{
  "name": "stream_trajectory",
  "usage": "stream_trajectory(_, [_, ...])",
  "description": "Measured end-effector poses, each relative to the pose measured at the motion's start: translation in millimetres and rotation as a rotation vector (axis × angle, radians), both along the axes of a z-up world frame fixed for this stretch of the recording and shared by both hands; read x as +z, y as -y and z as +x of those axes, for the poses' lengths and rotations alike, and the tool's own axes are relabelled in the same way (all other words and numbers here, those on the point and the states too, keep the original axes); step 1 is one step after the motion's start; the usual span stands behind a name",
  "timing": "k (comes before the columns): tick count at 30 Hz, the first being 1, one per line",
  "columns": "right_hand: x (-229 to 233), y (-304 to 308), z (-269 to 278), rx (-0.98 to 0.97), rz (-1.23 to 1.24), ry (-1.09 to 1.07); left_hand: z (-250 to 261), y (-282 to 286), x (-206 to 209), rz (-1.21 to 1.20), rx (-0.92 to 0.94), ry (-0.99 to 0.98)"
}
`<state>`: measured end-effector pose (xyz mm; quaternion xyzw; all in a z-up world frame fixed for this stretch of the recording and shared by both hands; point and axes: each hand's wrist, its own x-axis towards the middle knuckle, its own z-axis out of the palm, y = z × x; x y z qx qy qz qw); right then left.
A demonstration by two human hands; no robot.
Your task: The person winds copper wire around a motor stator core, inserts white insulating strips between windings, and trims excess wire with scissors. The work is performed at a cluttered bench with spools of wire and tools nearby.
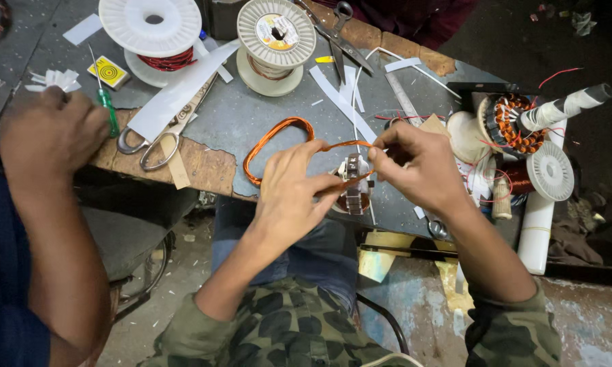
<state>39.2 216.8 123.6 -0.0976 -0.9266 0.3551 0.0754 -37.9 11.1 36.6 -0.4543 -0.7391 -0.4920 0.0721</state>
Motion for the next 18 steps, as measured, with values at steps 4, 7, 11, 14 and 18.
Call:
stream_trajectory(4, [-1.0,4.8,14.8,0.270,0.597,-0.431,-5.4,4.3,-0.2,-0.004,-0.022,-0.037])
stream_trajectory(7, [2.5,5.7,22.4,0.519,0.927,-0.503,-7.1,4.5,-1.1,0.029,-0.008,-0.096])
stream_trajectory(11, [-3.6,4.4,27.3,0.561,0.906,-0.360,-7.8,0.9,-2.7,0.054,-0.043,-0.194])
stream_trajectory(14, [-13.0,3.6,27.3,0.522,0.837,-0.416,-9.4,0.2,-3.3,0.054,-0.059,-0.233])
stream_trajectory(18, [-23.2,1.1,30.2,0.468,0.748,-0.449,-15.3,4.2,-5.0,0.027,-0.095,-0.269])
